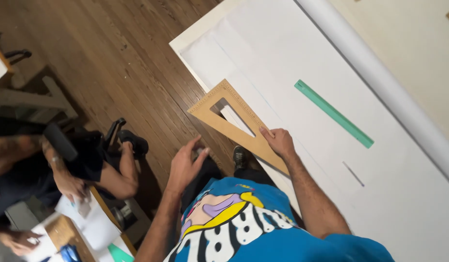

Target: Drawing straight lines on a large sheet of paper using a ruler and a large wooden triangle.

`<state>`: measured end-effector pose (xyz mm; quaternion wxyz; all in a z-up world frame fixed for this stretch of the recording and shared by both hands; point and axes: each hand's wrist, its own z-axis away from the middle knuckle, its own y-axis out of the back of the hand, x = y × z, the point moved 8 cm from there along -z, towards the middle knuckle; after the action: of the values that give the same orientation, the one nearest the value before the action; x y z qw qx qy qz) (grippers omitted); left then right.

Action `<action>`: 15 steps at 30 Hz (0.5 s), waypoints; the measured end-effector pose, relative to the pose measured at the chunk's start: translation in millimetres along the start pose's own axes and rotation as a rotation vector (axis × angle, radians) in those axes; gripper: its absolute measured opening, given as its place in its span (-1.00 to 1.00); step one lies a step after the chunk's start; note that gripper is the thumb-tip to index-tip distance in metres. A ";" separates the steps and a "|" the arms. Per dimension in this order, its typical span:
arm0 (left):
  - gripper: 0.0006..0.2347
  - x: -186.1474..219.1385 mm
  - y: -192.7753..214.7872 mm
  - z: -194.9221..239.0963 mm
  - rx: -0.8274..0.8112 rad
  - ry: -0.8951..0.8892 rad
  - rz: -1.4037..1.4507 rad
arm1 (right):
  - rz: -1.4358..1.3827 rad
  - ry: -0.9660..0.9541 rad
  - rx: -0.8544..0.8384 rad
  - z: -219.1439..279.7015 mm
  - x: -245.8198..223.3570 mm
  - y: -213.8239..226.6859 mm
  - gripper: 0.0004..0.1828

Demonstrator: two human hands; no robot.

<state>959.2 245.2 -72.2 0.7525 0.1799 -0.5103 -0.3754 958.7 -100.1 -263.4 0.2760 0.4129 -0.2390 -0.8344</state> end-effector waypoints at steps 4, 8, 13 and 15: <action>-0.52 -16.6 10.3 -80.1 -0.037 -0.083 0.000 | 0.002 -0.053 0.016 -8.5 -34.9 4.7 -0.20; -0.45 -46.7 16.8 -164.8 -0.060 -0.112 0.077 | -0.084 -0.120 0.043 -42.5 -10.2 -23.1 -0.13; -0.29 -159.2 -4.7 -276.7 -0.083 0.274 0.688 | -0.145 -0.109 0.116 -31.5 -72.8 -24.1 -0.16; -0.32 -132.4 29.9 -284.5 -0.110 0.296 0.787 | -0.192 -0.116 0.181 -34.0 -84.6 -37.6 -0.19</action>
<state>1201.4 331.8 -254.3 0.9120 -0.0170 -0.4060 -0.0563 1019.6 -22.6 -258.3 0.1421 0.4080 -0.2883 -0.8545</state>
